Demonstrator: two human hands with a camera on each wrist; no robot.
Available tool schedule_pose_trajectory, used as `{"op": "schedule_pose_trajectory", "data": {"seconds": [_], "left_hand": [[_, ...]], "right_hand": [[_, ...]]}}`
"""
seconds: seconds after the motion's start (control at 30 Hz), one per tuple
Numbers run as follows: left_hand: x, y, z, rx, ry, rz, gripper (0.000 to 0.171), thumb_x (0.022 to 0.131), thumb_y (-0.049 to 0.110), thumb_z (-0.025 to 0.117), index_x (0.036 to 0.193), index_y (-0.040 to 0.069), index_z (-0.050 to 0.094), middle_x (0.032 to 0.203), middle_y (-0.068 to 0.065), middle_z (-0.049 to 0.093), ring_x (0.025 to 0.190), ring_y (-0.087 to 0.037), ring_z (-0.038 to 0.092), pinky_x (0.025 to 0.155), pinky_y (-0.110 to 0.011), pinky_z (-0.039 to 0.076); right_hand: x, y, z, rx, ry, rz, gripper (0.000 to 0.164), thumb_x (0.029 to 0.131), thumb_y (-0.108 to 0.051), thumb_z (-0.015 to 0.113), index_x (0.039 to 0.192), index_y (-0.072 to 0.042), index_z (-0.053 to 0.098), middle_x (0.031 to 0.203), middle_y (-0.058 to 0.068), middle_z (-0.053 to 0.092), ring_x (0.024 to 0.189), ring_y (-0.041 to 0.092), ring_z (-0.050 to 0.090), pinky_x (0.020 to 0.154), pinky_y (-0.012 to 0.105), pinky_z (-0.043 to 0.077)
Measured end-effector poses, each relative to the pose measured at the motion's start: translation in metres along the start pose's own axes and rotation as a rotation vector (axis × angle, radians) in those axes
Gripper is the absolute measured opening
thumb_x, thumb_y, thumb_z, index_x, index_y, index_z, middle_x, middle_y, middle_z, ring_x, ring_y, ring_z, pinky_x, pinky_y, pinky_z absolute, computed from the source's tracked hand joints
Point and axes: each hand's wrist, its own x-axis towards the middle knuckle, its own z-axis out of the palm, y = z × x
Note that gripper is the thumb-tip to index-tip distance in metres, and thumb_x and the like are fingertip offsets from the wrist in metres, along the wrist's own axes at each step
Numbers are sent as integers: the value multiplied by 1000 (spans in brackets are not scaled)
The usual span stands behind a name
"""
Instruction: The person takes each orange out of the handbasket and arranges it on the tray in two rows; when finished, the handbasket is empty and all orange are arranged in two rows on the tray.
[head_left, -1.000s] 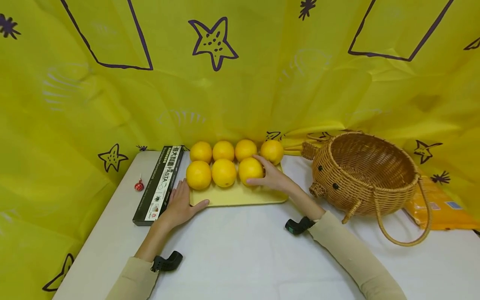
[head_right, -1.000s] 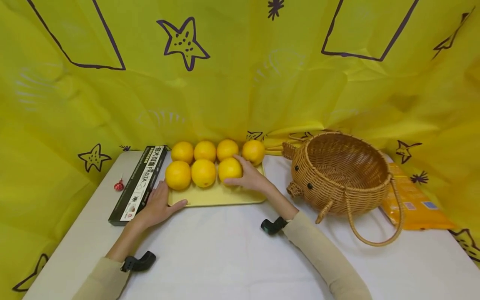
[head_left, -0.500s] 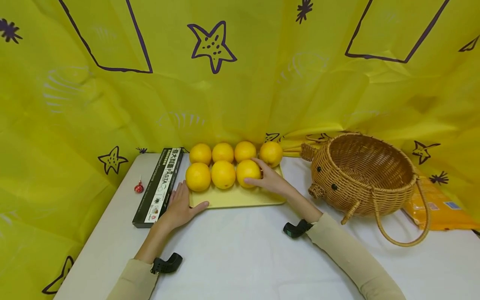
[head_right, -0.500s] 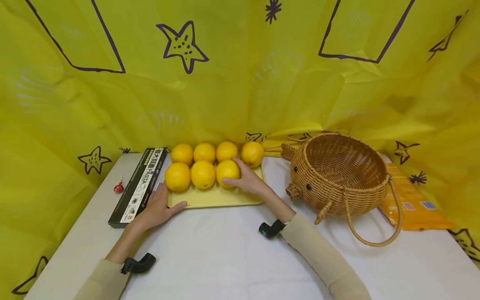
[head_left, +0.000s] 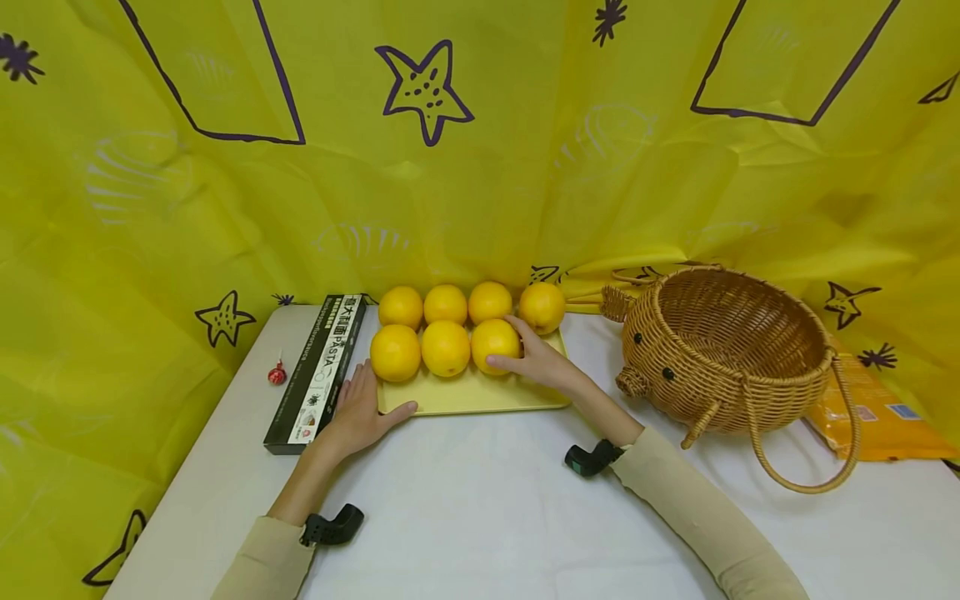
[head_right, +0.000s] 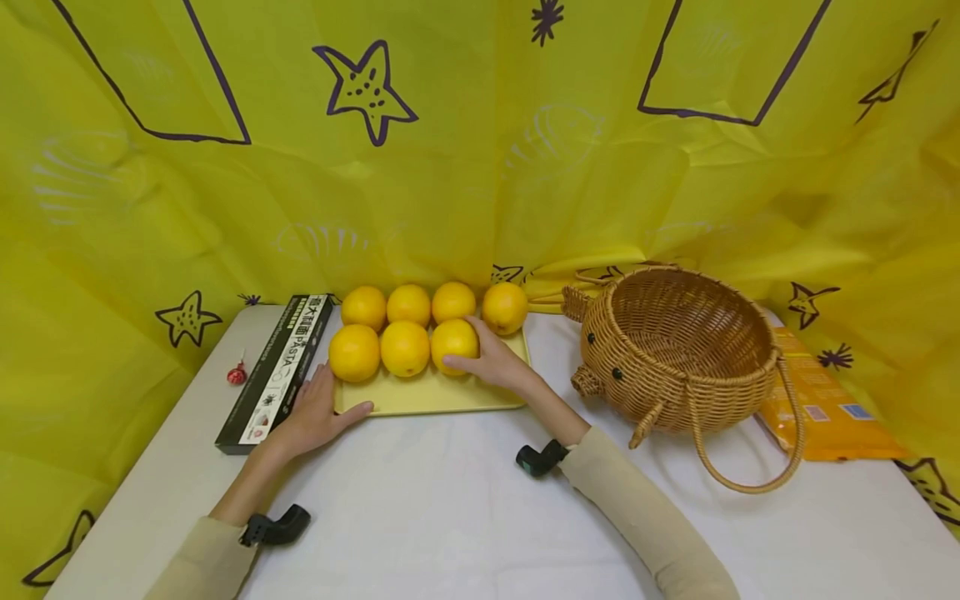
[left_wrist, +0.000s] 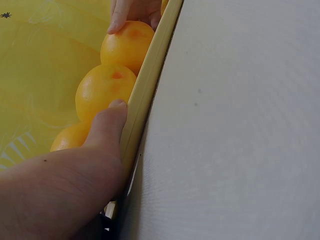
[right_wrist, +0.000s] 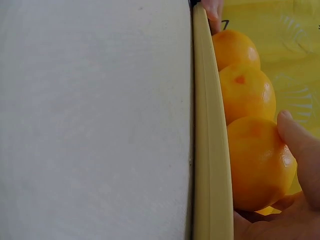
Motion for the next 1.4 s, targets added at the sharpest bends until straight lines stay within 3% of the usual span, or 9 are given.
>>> {"op": "schedule_pose_trajectory", "data": {"seconds": [0.5,0.63,0.83,1.2,1.4], "left_hand": [[-3,3,-4,-27,-13,-34,115,88,54,61,151,-7,-13,159,-32,-9,149,-46,-5,120,-60,-3],[-1,5,-8,-111,-5,-49,121,85,53,65,149,-9,-17,158,-31,-13,148,-47,-5,120,-61,1],[1,5,-11,-230,-9,-62,117,89,50,62,149,-4,-23,158,-27,-22,149,-42,-12,121,-58,0],[1,10,-15,-255,90,-42,113,90,50,62,152,2,-20,161,-22,-19,150,-42,-9,119,-63,6],[1,12,-18,-239,136,4,109,89,46,64,155,6,-13,162,-21,-13,150,-42,-4,117,-65,10]], "right_hand": [[1,-3,7,24,24,-13,93,89,-44,67,156,-13,10,160,18,19,144,37,30,117,56,26],[1,-5,8,22,30,-12,93,90,-42,66,156,-12,9,161,19,16,145,37,27,118,56,25],[1,-6,9,20,40,10,97,89,-45,66,157,-11,5,163,20,9,148,38,19,120,57,20],[2,-5,15,21,45,20,95,91,-47,62,157,-11,3,163,19,6,150,36,13,121,56,16],[1,-6,16,9,53,23,95,91,-47,62,156,-10,2,163,20,5,151,36,11,121,57,15]]}}
